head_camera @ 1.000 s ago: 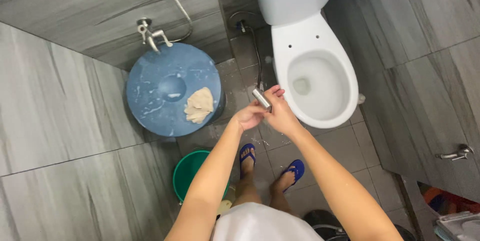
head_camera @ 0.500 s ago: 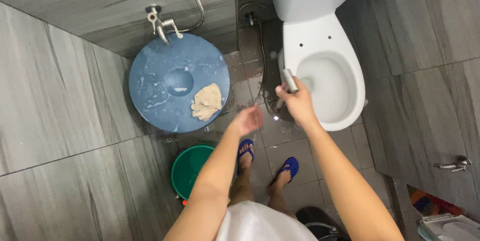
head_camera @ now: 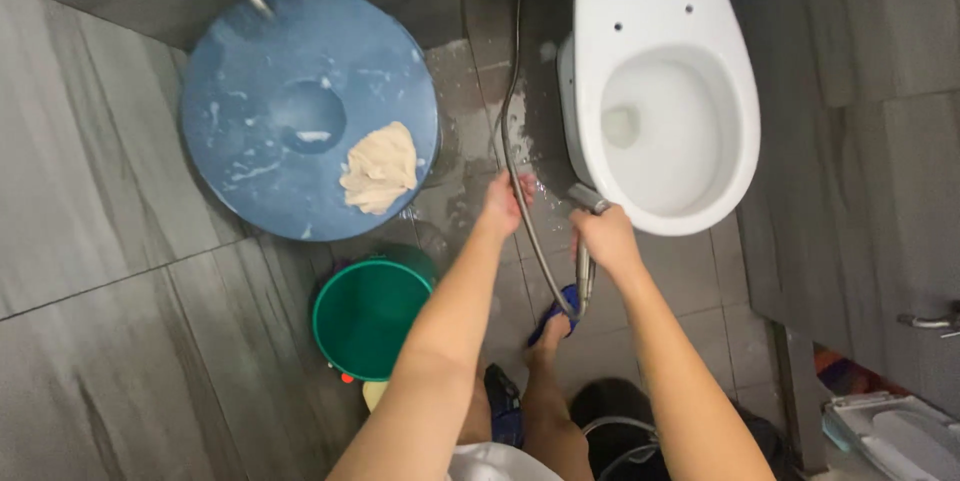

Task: Scrubbing and washing a bidet sprayer and a cleaning cloth in a bathroom.

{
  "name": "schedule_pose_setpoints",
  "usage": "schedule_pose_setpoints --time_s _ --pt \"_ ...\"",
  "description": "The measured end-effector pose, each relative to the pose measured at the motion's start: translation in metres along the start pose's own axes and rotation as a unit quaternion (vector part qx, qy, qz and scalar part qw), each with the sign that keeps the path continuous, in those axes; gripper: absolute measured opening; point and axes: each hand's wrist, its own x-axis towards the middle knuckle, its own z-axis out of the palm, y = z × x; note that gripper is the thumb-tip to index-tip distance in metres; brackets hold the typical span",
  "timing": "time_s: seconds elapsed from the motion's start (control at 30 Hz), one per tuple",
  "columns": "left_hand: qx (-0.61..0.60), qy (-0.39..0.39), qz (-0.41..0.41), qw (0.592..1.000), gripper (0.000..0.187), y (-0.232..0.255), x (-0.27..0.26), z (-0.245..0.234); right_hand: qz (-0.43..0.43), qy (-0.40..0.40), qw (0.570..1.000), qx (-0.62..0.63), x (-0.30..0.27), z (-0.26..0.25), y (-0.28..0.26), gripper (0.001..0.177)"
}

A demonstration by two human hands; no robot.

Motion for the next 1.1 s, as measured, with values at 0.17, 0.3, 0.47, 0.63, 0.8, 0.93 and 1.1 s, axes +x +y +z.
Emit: schedule_pose_setpoints --time_s 0.17,0.3,0.47,0.63,0.8,0.93,1.1 --pt "0.013 0.011 -0.004 1.000 0.034 0.019 -0.016 0.011 0.074 -0.030 0.996 0.033 -0.014 0.011 0.021 0.017" --pt "0.022 0.025 -0.012 0.999 0.022 0.013 -0.018 0.017 0.055 -0.026 0.994 0.091 -0.029 0.009 0.029 0.018" --pt "0.039 0.044 0.020 0.998 0.018 -0.008 0.017 -0.008 0.042 0.008 0.995 0.092 -0.033 -0.001 0.029 0.019" --pt "0.108 0.085 0.014 0.990 0.028 0.010 -0.008 0.014 0.032 0.030 0.995 0.093 -0.048 -0.004 0.021 0.021" --pt "0.172 0.103 0.021 0.979 0.027 0.015 -0.027 0.027 -0.008 0.064 0.991 0.117 -0.052 -0.005 0.023 0.021" --pt "0.183 0.082 0.024 0.979 0.027 0.011 -0.016 0.012 -0.021 0.073 0.988 0.134 -0.042 -0.006 0.023 0.022" --pt "0.194 0.051 0.037 0.979 0.034 0.018 -0.013 0.014 -0.013 0.084 0.985 0.152 -0.038 -0.006 0.001 0.021"
